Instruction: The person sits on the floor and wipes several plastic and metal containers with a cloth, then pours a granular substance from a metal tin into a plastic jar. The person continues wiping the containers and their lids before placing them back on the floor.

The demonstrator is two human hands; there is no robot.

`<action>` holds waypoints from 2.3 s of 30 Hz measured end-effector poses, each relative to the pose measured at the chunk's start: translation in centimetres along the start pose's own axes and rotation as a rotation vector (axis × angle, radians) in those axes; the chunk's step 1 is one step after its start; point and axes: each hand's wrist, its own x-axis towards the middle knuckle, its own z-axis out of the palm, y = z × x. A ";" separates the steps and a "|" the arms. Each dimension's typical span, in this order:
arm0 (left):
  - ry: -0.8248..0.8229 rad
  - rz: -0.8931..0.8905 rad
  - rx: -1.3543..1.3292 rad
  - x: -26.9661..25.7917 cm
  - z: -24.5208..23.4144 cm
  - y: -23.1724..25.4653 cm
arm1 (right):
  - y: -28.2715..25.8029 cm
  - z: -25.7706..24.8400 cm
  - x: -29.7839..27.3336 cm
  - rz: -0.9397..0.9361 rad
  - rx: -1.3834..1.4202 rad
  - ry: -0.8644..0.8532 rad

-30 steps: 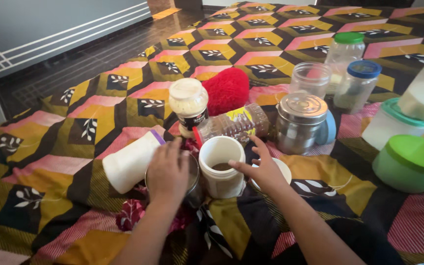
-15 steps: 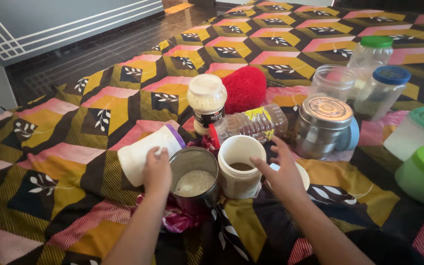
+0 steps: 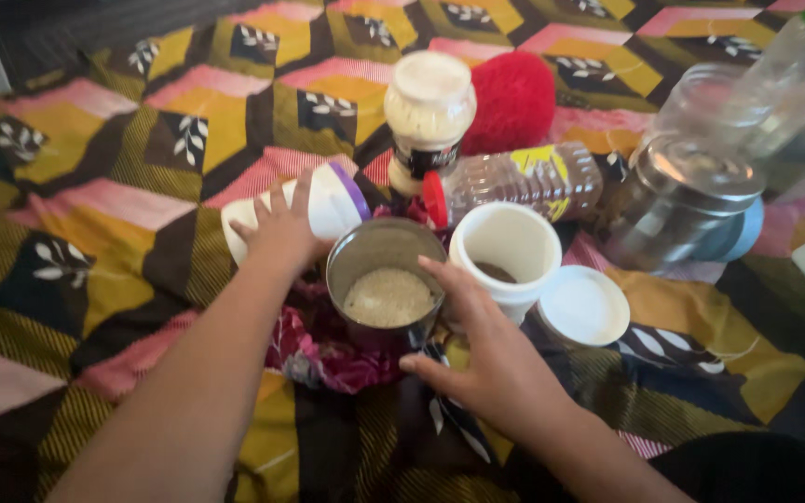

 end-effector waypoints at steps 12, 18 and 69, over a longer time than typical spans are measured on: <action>0.336 -0.053 -0.027 0.5 1.4 -4.6 | 0.8 3.3 0.3 -0.001 -0.295 0.109; 0.850 0.155 -1.416 -6.4 2.3 -9.3 | 1.7 3.6 0.2 -0.063 -0.288 0.110; 0.796 0.903 -0.505 -22.7 -14.3 11.1 | -4.3 -9.4 -3.7 -0.420 0.490 0.439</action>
